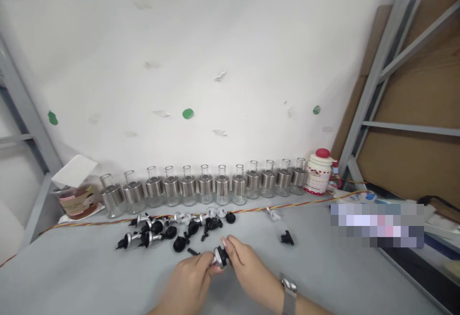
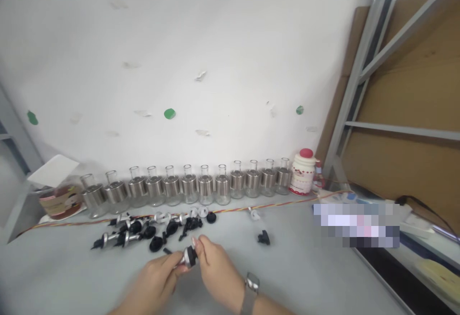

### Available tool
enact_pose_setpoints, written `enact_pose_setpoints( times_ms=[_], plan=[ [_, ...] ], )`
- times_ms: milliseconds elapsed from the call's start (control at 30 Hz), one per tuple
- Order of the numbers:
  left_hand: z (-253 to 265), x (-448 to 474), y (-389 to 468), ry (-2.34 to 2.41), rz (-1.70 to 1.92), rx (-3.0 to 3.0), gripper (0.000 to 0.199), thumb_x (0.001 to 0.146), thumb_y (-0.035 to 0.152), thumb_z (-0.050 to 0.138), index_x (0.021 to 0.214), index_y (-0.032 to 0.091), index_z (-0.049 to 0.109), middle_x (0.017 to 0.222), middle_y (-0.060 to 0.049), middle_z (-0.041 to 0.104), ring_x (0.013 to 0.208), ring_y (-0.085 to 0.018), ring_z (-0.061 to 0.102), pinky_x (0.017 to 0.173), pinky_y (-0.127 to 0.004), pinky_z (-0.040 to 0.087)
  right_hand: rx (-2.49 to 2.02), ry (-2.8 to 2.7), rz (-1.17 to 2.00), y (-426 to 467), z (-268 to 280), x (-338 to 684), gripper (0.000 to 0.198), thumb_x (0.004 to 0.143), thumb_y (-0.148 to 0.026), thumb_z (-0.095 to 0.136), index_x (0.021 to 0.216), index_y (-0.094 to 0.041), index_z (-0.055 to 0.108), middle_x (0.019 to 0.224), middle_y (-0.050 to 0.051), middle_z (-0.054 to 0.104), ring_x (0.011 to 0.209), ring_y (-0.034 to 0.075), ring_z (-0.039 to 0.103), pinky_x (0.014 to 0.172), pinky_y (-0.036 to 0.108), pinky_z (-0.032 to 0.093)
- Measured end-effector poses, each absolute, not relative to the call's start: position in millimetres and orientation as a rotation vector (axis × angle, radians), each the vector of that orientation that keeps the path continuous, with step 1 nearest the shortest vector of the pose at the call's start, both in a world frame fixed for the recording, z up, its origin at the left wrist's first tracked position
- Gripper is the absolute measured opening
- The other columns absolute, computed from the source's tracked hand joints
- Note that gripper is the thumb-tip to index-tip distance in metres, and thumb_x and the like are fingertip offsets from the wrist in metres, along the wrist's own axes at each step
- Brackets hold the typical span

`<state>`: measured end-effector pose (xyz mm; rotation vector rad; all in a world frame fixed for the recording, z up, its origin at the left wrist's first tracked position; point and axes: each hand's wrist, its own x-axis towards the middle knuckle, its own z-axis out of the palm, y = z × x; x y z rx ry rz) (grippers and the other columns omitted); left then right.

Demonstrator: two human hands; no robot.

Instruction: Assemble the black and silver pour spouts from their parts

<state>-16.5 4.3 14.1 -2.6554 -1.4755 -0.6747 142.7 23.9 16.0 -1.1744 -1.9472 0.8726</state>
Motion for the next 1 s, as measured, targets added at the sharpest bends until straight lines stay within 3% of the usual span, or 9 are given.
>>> enact_pose_setpoints(
  times_ms=[300, 467, 600, 800, 933, 1000],
  plan=[
    [2.6, -15.4, 3.0, -1.408, -0.828, -2.699, 0.017, 0.08, 0.011, 0.034, 0.071, 0.02, 0.045, 0.054, 0.001, 0.058, 0.047, -0.015, 0.054, 0.046, -0.022, 0.038, -1.16, -1.955, 0.725, 17.0, 13.3, 138.9, 0.031, 0.09, -0.034, 0.022, 0.065, -0.021, 0.033, 0.056, -0.005, 0.042, 0.05, 0.011, 0.037, 0.049, 0.021, 0.026],
    [3.5, -10.2, -4.9, -1.382, -1.096, -2.718, 0.019, 0.083, 0.017, 0.031, 0.068, 0.021, 0.042, 0.052, 0.001, 0.054, 0.045, -0.014, 0.05, 0.045, -0.022, 0.036, -1.143, -1.951, 0.561, 6.0, 23.8, 134.3, 0.031, 0.09, -0.033, 0.022, 0.063, -0.021, 0.03, 0.056, -0.004, 0.04, 0.051, 0.011, 0.036, 0.05, 0.021, 0.027],
    [2.9, 2.4, -11.1, -1.744, -1.47, -2.885, 0.031, 0.085, 0.036, 0.03, 0.061, 0.021, 0.04, 0.044, 0.004, 0.046, 0.04, -0.011, 0.044, 0.04, -0.02, 0.033, -1.141, -1.937, 0.539, 2.7, 25.2, 133.2, 0.032, 0.09, -0.033, 0.021, 0.063, -0.021, 0.032, 0.057, -0.003, 0.042, 0.052, 0.011, 0.038, 0.051, 0.021, 0.028],
    [4.8, 16.3, -8.4, -2.548, -2.084, -2.866, 0.046, 0.075, 0.06, 0.033, 0.059, 0.019, 0.044, 0.029, 0.008, 0.039, 0.023, -0.005, 0.028, 0.025, -0.015, 0.021, -1.128, -2.047, 0.78, 12.6, 38.7, 146.1, 0.036, 0.09, -0.039, 0.019, 0.067, -0.021, 0.04, 0.054, -0.005, 0.044, 0.05, 0.011, 0.042, 0.049, 0.02, 0.03],
    [10.7, 4.5, 3.9, -2.708, -2.435, -2.445, 0.051, 0.074, 0.063, 0.03, 0.058, 0.017, 0.047, 0.028, 0.006, 0.043, 0.021, -0.006, 0.034, 0.023, -0.014, 0.024, -1.199, -2.109, 0.552, 18.7, 47.5, 159.4, 0.028, 0.089, -0.041, 0.025, 0.093, -0.021, 0.044, 0.056, -0.004, 0.048, 0.053, 0.014, 0.048, 0.051, 0.022, 0.032],
    [12.7, -1.5, 8.8, -2.654, -2.512, -2.348, 0.051, 0.074, 0.062, 0.032, 0.057, 0.016, 0.046, 0.029, 0.006, 0.044, 0.022, -0.006, 0.036, 0.024, -0.014, 0.025, -1.192, -2.224, 0.352, 20.0, 44.2, 161.0, 0.029, 0.087, -0.043, 0.03, 0.096, -0.02, 0.045, 0.063, -0.001, 0.055, 0.061, 0.017, 0.053, 0.057, 0.025, 0.034]
  ],
)
